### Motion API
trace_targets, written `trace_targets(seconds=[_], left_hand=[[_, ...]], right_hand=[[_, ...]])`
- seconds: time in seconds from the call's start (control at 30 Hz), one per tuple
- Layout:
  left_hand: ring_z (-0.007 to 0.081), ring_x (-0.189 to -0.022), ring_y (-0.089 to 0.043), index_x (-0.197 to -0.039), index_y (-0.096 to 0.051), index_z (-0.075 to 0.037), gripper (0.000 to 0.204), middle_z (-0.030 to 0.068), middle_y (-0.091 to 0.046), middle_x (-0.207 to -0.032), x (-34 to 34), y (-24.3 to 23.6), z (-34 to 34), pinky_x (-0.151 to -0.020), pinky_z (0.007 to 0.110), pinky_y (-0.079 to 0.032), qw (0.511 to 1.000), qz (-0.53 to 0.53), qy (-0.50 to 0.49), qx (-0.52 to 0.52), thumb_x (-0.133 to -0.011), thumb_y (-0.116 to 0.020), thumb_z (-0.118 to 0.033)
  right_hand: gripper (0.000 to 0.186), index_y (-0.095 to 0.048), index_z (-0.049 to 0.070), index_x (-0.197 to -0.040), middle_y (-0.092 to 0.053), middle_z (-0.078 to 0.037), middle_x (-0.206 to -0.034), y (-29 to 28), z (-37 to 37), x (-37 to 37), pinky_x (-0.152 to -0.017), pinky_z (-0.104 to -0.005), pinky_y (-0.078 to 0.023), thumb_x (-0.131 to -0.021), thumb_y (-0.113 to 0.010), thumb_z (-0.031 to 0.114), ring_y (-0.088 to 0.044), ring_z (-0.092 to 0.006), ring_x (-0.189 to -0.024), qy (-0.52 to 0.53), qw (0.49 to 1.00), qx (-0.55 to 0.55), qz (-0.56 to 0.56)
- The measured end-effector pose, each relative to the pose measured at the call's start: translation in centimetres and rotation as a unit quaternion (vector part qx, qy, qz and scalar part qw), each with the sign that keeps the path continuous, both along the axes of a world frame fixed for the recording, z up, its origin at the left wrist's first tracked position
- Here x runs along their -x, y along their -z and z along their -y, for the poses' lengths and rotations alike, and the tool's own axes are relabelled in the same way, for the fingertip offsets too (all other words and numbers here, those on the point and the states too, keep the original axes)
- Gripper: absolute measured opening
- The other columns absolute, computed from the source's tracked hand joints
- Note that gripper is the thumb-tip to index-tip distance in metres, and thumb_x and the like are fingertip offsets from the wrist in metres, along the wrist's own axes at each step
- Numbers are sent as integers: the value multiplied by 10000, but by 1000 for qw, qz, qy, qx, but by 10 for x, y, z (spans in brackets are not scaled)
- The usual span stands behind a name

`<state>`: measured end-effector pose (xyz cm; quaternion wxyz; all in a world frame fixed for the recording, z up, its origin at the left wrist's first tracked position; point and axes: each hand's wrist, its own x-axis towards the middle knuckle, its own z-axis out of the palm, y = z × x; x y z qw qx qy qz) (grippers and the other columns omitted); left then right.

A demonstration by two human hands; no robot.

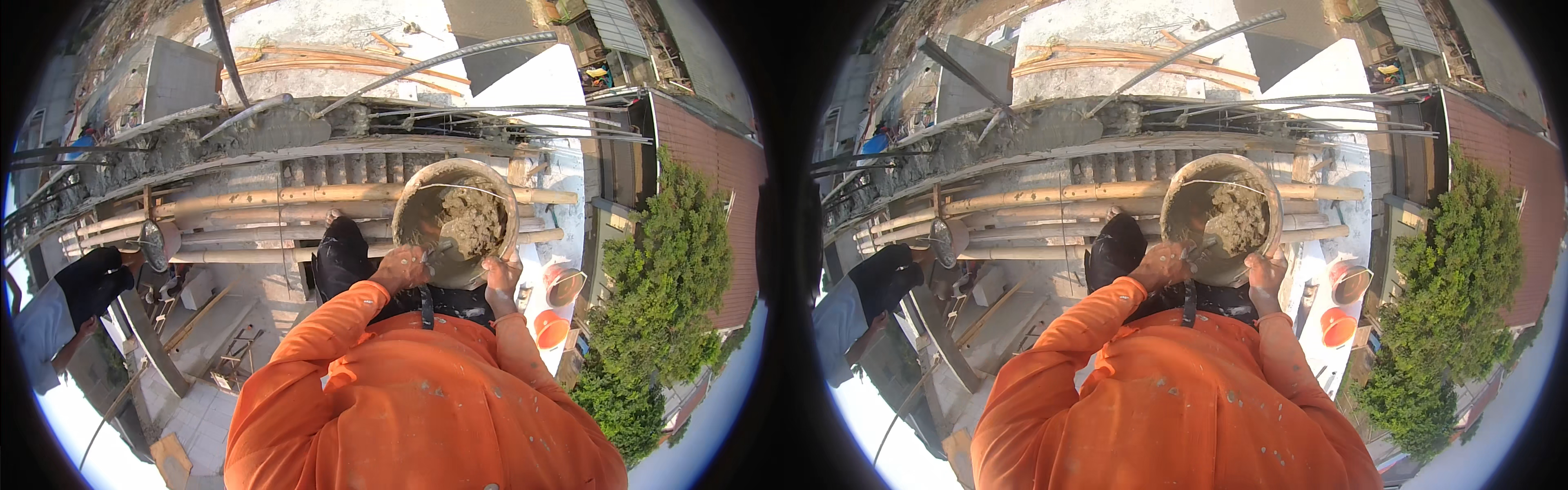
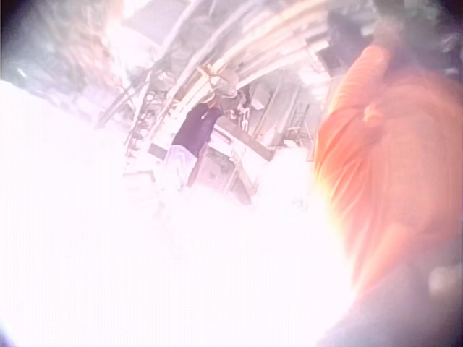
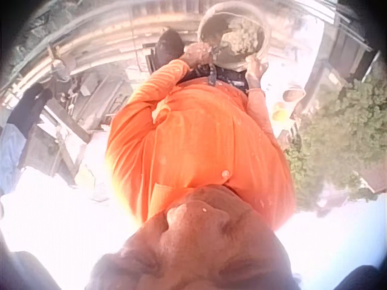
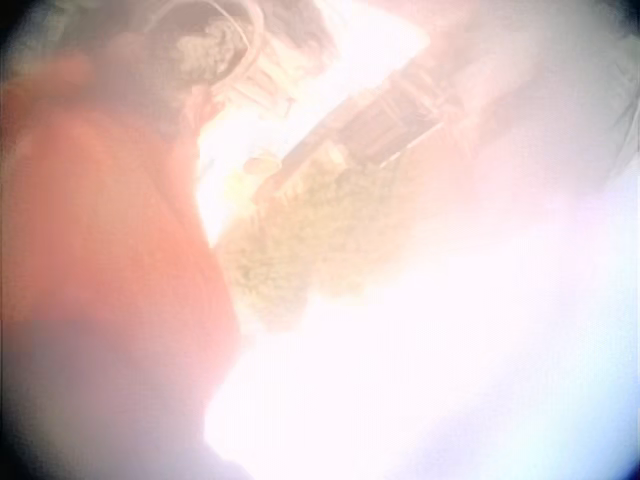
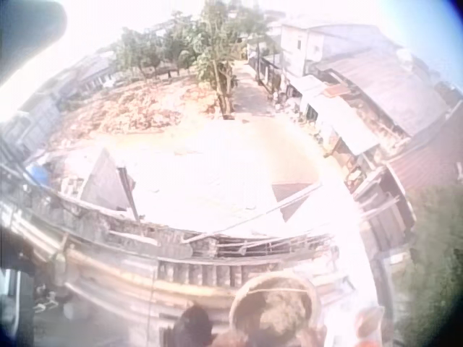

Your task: The person applies wet mortar to a brick wall using a trowel and a bucket, then positions and secures rebar into the wet cement.

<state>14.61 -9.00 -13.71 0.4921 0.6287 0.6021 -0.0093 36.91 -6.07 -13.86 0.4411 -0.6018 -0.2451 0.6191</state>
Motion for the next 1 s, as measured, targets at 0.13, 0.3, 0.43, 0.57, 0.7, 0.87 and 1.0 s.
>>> trace_targets(seconds=[0.13,0.3,0.43,0.57,0.7,0.87,1.0], left_hand=[[370,-805,-596,-1013,-518,-45,337,213,-613,-810,56,-48,14,-727,437,-467,997,-27,-75,2,-731,-560,-224],[389,-798,-591,-1019,-516,-44,342,218,-611,-803,149,-92,52,-717,451,-462,981,-103,-167,-3,-722,-558,-209],[387,-767,-592,-1010,-550,-41,314,234,-608,-782,238,-120,77,-687,452,-463,949,-194,-246,-46,-717,-501,-142],[367,-829,-587,-1002,-591,-75,347,198,-617,-840,322,-126,76,-727,426,-461,926,-264,-267,-39,-679,-575,-202],[355,-845,-586,-987,-607,-79,335,179,-620,-920,389,-117,56,-751,402,-468,953,-228,-194,-39,-688,-618,-229],[239,-845,-598,-885,-657,-72,199,138,-597,-1058,475,-109,-2,-748,309,-472,961,-40,-234,141,-747,-595,-201],[198,-629,-563,-914,-648,-43,271,110,-590,-768,495,-101,1,-620,317,-463,963,-5,-269,30,-749,-580,-248]], right_hand=[[393,-504,-30,-1041,-537,-51,-721,-1,-10,6,-514,-217,-406,-655,-522,-100,-478,-104,-540,5,1000,-12,-29],[487,-472,-12,-1123,-519,-34,-848,-11,-20,20,-632,-240,-423,-638,-495,-31,-489,-134,-702,-5,997,48,66],[475,-476,-9,-1098,-504,-31,-844,-6,-19,30,-672,-259,-429,-625,-470,-55,-493,-146,-724,-2,998,31,62],[436,-509,1,-1049,-511,-27,-824,10,-8,37,-686,-284,-439,-617,-483,-53,-500,-160,-720,62,993,46,94],[482,-523,-26,-1051,-560,-50,-867,21,14,42,-718,-267,-432,-574,-469,-59,-530,-173,-734,77,983,86,145],[361,-524,-20,-942,-543,-44,-750,17,40,56,-603,-253,-427,-586,-477,-56,-506,-142,-647,18,974,32,224],[317,-509,-8,-918,-515,-30,-682,14,46,72,-555,-238,-410,-606,-479,-47,-482,-123,-592,58,982,55,173]])
